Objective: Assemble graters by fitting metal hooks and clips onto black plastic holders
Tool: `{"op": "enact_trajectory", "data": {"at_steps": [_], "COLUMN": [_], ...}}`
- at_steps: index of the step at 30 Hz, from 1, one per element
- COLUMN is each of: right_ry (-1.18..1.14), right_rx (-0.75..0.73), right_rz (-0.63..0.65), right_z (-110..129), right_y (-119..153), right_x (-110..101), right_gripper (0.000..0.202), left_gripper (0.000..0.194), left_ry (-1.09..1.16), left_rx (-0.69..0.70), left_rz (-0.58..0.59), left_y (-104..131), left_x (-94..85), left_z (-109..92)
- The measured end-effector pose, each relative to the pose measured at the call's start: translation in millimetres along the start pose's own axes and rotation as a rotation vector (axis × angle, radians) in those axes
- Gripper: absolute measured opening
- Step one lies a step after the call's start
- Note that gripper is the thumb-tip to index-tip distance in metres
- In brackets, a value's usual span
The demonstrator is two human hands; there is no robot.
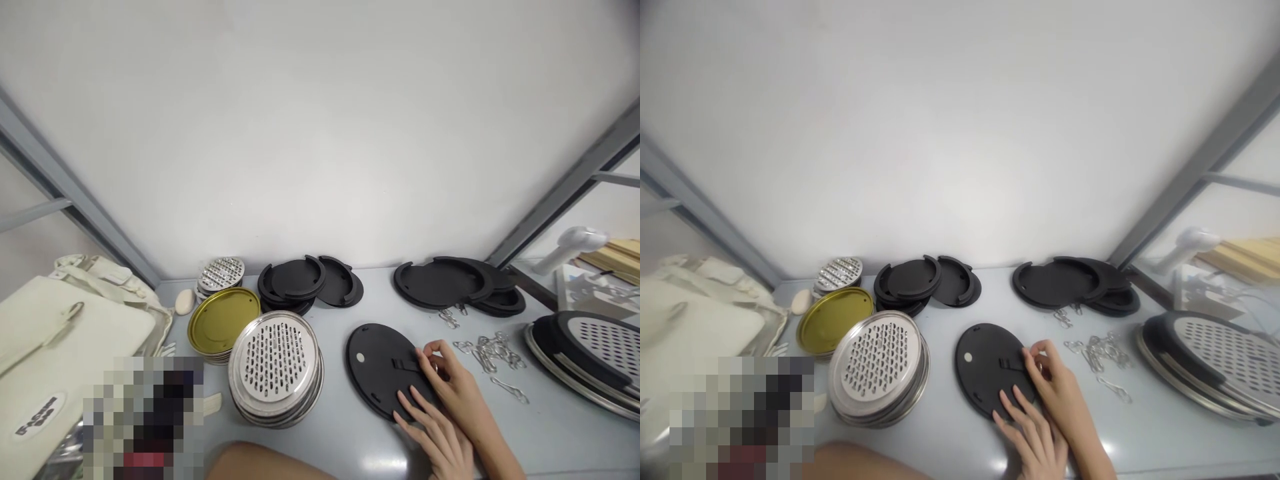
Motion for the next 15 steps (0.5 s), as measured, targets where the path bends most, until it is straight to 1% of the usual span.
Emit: {"op": "enact_trajectory", "data": {"at_steps": [3, 7, 11, 15], "right_ry": [-0.003, -0.012, -0.019, -0.029], "right_rx": [-0.006, -0.019, 0.006, 0.008], "right_rz": [0.000, 0.004, 0.019, 0.029], "right_z": [1, 4, 5, 5], "right_y": [0, 0, 1, 2], "right_x": [0, 0, 0, 0], "right_gripper": [0.027, 0.028, 0.029, 0.029], "left_gripper": [0.056, 0.068, 0.078, 0.082], "left_ry": [0.004, 0.005, -0.051, -0.049], "left_rx": [0.028, 0.051, 0.119, 0.166], "left_rz": [0.019, 0.013, 0.027, 0.037], "left_y": [1, 0, 0, -1], "left_x": [0.0, -2.8, -5.3, -7.9], "left_z": [1, 6, 10, 14]}}
Point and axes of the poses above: each hand's wrist, its own y-axis away from the middle knuckle, its own x-axis out of the palm, z = x × y, the point moved 4 cm from there along -y, towards the middle knuckle, and after that the axes turned 8 degrees about -y, right-handed, at the moved point
